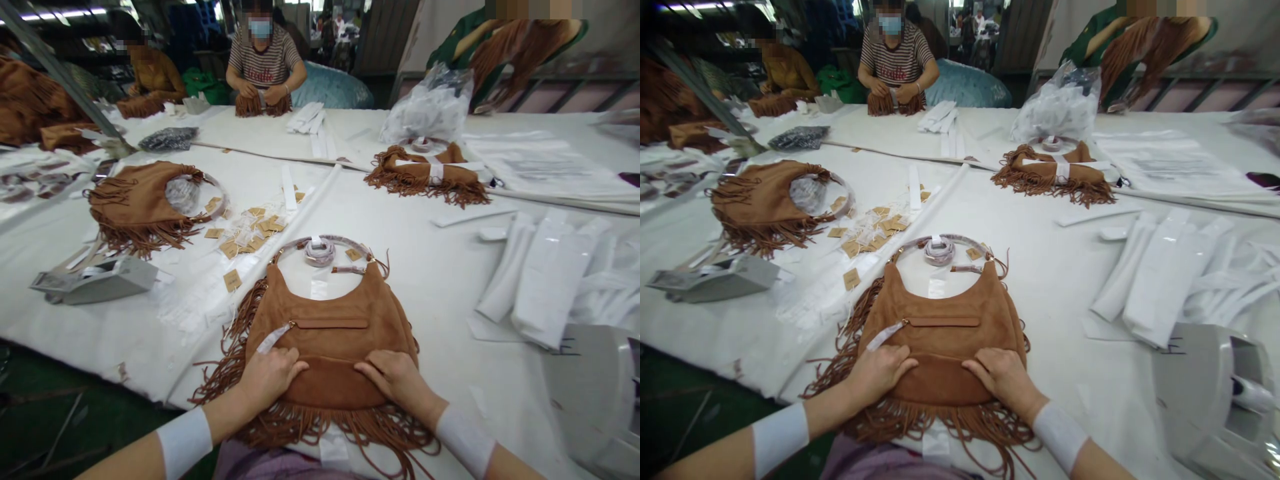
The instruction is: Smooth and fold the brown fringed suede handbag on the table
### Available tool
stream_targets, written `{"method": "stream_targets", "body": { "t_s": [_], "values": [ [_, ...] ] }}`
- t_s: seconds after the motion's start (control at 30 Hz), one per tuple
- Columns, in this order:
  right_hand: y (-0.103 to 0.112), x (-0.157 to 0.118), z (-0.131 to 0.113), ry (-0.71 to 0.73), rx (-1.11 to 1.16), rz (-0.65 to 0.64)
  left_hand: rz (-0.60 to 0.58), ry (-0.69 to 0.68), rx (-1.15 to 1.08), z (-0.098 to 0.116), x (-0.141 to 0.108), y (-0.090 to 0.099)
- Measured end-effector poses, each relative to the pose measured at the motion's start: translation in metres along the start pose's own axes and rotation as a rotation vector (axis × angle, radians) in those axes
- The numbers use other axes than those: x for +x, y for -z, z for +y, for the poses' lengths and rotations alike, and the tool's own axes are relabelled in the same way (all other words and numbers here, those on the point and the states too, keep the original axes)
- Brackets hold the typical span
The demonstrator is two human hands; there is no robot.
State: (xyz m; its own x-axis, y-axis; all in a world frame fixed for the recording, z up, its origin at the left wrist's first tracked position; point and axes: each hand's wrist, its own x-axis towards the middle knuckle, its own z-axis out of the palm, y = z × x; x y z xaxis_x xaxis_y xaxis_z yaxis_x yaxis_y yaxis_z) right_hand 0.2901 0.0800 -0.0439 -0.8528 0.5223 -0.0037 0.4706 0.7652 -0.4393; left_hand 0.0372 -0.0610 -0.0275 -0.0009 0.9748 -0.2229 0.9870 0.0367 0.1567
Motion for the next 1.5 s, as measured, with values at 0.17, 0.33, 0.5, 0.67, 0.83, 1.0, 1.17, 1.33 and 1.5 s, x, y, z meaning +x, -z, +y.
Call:
{"method": "stream_targets", "body": {
  "t_s": [0.17, 0.33, 0.5, 0.67, 0.83, 1.0, 1.17, 1.33, 1.5],
  "values": [
    [0.000, 0.006, 0.005, -0.092, 0.117, -0.070, 0.001, -0.008, 0.009, -0.001, 0.001, -0.006],
    [0.003, 0.009, 0.004, -0.098, 0.139, -0.059, 0.011, -0.013, 0.020, -0.002, 0.002, -0.007],
    [0.013, 0.016, 0.001, 0.043, -0.045, -0.100, 0.018, -0.082, 0.044, -0.003, 0.004, -0.004],
    [0.022, 0.040, 0.006, 0.128, -0.037, -0.279, 0.015, -0.089, 0.057, -0.005, 0.007, -0.004],
    [0.038, 0.068, 0.014, 0.030, 0.100, -0.421, -0.034, -0.064, 0.048, -0.007, 0.009, -0.008],
    [0.062, 0.048, 0.005, -0.058, 0.115, -0.480, -0.017, -0.073, 0.046, -0.011, 0.008, -0.017],
    [0.047, 0.005, -0.010, -0.063, -0.128, -0.264, 0.022, -0.059, 0.051, -0.009, 0.006, -0.016],
    [0.027, 0.009, -0.001, -0.060, -0.178, -0.233, 0.052, -0.057, 0.042, -0.008, 0.003, -0.006],
    [0.026, 0.019, 0.007, -0.042, -0.186, -0.254, 0.027, -0.054, -0.030, -0.014, 0.004, -0.008]
  ]
}}
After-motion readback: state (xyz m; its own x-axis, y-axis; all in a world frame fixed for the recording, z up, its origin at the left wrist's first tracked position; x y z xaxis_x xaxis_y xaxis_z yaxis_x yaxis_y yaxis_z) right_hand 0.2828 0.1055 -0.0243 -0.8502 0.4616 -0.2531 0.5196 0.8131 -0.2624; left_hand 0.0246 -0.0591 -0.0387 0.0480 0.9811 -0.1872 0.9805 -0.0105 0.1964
